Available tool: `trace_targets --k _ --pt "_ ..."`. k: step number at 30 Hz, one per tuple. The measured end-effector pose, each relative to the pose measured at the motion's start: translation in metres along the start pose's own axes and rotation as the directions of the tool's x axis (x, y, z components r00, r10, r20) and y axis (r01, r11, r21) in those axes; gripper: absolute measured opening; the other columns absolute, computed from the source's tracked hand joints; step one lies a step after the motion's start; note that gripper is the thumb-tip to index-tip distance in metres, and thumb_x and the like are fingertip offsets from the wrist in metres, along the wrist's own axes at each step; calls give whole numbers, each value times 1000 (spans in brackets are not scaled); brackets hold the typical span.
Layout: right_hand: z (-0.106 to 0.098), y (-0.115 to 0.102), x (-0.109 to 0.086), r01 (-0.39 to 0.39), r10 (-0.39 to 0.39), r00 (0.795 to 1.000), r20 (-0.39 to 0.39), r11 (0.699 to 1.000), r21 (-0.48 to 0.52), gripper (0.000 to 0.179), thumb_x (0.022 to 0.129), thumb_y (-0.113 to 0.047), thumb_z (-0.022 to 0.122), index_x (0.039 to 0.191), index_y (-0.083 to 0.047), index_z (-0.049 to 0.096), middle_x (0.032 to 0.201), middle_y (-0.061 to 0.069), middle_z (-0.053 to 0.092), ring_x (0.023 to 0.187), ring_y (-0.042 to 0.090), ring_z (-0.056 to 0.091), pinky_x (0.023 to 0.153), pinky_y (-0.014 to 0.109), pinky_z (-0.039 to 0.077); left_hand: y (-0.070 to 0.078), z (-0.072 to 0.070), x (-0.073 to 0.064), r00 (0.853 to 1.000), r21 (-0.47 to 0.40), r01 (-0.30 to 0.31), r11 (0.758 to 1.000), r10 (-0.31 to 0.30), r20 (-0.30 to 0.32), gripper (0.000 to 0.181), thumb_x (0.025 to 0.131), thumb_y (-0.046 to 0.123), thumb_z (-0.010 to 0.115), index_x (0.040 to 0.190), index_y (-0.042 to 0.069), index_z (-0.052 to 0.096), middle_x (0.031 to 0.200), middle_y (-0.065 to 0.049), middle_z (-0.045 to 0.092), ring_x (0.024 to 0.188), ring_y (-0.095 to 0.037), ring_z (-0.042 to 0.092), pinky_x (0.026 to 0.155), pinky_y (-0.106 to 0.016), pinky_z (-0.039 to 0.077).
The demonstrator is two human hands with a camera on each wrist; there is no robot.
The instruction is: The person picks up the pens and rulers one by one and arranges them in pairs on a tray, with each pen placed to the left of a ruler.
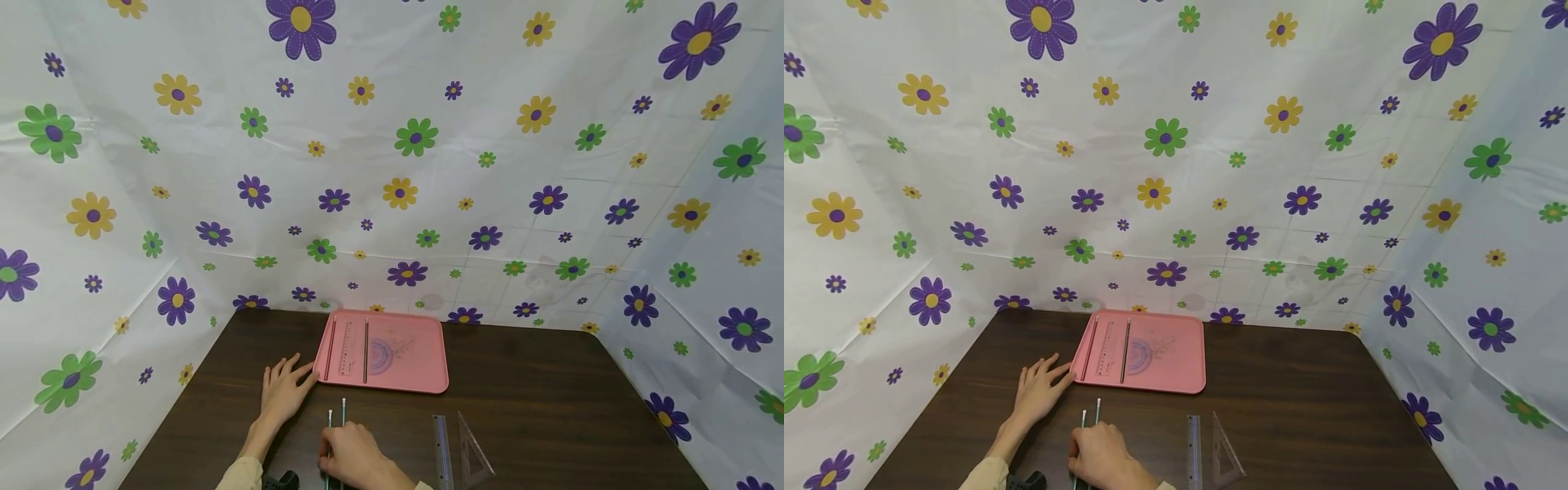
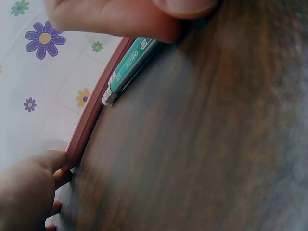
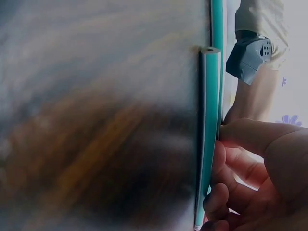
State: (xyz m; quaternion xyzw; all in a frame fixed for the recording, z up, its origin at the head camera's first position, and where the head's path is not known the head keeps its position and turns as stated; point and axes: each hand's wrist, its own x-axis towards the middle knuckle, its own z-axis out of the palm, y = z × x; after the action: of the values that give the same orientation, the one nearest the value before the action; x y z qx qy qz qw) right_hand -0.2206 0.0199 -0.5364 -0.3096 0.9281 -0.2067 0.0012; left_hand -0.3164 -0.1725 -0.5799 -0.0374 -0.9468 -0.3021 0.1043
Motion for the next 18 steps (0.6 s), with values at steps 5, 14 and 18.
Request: trace_targets --k 5,14,18 --pt "0 0 0 -16 16 1000 3 999 40 10 76 -20 75 72 -24 68 52 -16 54 47 -5 40 45 13 32 0 -1 0 1000 -4 0 1000 0 3 51 99 50 53 134 16 65 155 -21 40 146 -45 24 118 -67 1" --pt "2 1 0 -45 44 999 7 992 117 6 77 -17 73 82 -19 71 54 -17 49 47 -4 40 45 13 33 1 0 1 1000 -1 9 1000 -9 10 51 99 51 52 135 16 64 156 -20 39 147 -45 23 119 -66 -1" --pt "1 2 1 -37 39 999 -13 990 138 6 77 -16 73 82 -18 71 54 -18 48 46 -7 39 44 11 33 0 0 1 1000 1 10 1000 -10 10 51 99 51 52 135 16 64 156 -20 40 147 -45 23 119 -66 -1"
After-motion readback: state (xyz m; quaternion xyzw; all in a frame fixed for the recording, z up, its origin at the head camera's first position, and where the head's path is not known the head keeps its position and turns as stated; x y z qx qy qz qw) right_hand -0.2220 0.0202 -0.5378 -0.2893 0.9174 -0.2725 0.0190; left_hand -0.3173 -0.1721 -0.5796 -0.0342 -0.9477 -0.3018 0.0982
